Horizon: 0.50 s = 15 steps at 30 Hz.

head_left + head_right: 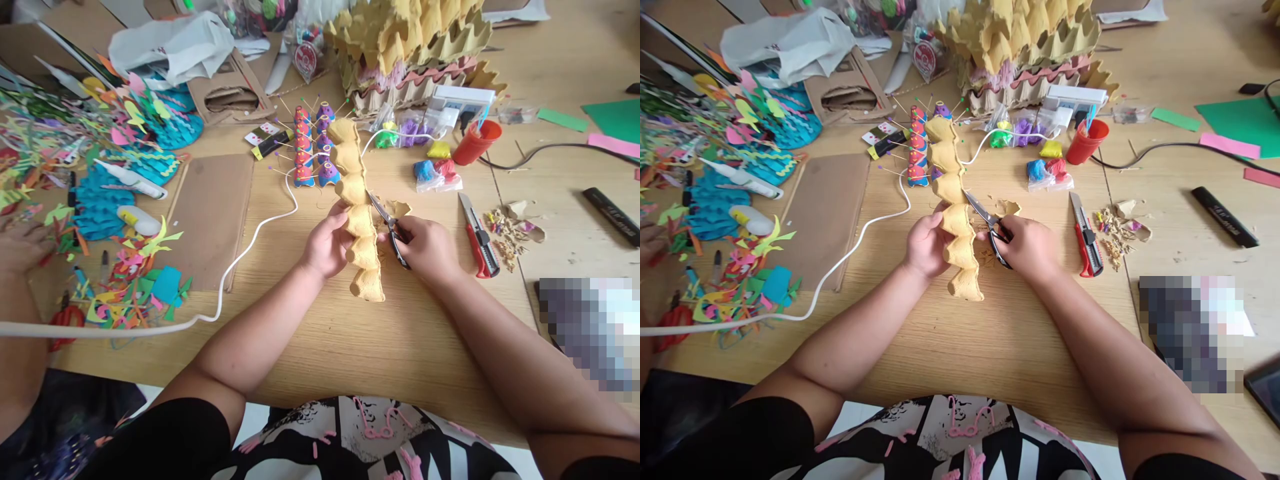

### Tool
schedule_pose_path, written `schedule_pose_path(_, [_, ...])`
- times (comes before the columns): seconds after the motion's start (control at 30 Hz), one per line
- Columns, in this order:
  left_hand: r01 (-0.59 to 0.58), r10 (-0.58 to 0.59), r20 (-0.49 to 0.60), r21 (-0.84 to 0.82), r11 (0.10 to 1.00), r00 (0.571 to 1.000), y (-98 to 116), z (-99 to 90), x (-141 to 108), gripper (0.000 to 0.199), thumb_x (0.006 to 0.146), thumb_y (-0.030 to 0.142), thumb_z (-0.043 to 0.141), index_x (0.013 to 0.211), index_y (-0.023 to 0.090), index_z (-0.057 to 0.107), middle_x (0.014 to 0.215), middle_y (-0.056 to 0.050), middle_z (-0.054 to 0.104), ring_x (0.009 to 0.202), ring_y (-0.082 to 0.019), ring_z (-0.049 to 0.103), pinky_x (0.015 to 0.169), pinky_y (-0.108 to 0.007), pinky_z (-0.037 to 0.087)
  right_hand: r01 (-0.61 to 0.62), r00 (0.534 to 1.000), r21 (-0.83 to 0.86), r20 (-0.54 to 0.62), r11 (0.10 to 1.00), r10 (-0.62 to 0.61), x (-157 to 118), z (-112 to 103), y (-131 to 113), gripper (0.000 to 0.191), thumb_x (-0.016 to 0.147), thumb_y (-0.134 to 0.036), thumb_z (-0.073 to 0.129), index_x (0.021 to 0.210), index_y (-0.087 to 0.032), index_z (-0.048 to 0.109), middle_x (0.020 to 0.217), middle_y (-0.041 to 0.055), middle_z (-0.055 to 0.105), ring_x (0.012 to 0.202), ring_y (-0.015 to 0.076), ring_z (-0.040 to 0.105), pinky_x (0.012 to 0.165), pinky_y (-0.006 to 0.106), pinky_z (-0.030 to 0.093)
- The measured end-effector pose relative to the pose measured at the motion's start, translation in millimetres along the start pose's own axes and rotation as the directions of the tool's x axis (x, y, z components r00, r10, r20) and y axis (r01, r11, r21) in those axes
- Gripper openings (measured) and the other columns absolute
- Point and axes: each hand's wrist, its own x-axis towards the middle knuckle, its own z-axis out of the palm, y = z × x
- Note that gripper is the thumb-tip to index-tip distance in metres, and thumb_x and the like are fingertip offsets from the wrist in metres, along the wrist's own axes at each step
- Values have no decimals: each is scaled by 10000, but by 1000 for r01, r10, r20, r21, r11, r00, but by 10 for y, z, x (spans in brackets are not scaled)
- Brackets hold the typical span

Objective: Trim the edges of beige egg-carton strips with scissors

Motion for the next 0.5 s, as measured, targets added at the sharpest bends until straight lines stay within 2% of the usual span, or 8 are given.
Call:
schedule_pose_path(0.07, [-32, 32, 21, -2, 999, 999, -2, -2, 3, 534, 902, 237, 654, 1431, 288, 709, 986, -19, 865, 833, -257, 855, 672, -331, 654, 4, 994, 194, 108, 981, -26, 7, -18, -8, 704, 914, -903, 553, 663, -262, 409, 596, -20, 452, 604, 150, 398, 596, 321, 256])
schedule_pose_path(0.13, [-51, 52, 29, -10, 999, 998, 1, -7, 5, 534, 900, 229, 638, 1426, 282, 716, 1009, -24, 875, 881, -264, 865, 680, -327, 659, -22, 974, 381, 218, 924, -67, 15, -39, -15, 720, 893, -919, 584, 665, -258, 411, 599, -42, 408, 604, 131, 367, 591, 309, 263])
schedule_pose_path(0.23, [-35, 35, 8, -10, 999, 999, 13, -11, 3, 526, 909, 284, 643, 1429, 309, 718, 1049, -22, 888, 973, -319, 876, 770, -404, 696, -84, 944, 537, 313, 839, -106, 25, -65, -16, 727, 861, -908, 658, 653, -258, 407, 587, -51, 396, 577, 115, 343, 567, 302, 256])
schedule_pose_path(0.37, [-24, 25, -21, 42, 999, 999, 24, 2, -4, 503, 899, 338, 669, 1397, 335, 737, 1069, -14, 893, 1041, -355, 871, 859, -482, 701, -121, 932, 586, 345, 801, -111, 25, -66, -16, 732, 840, -894, 700, 639, -259, 397, 581, -44, 397, 568, 114, 338, 558, 307, 247])
schedule_pose_path(0.5, [-56, 58, -29, 67, 996, 998, 20, 14, -7, 451, 900, 309, 649, 1334, 300, 769, 1017, -26, 884, 1004, -348, 867, 808, -457, 694, -76, 966, 455, 254, 887, -47, 12, -44, -17, 716, 848, -900, 667, 659, -256, 419, 612, -33, 406, 609, 132, 359, 588, 316, 255])
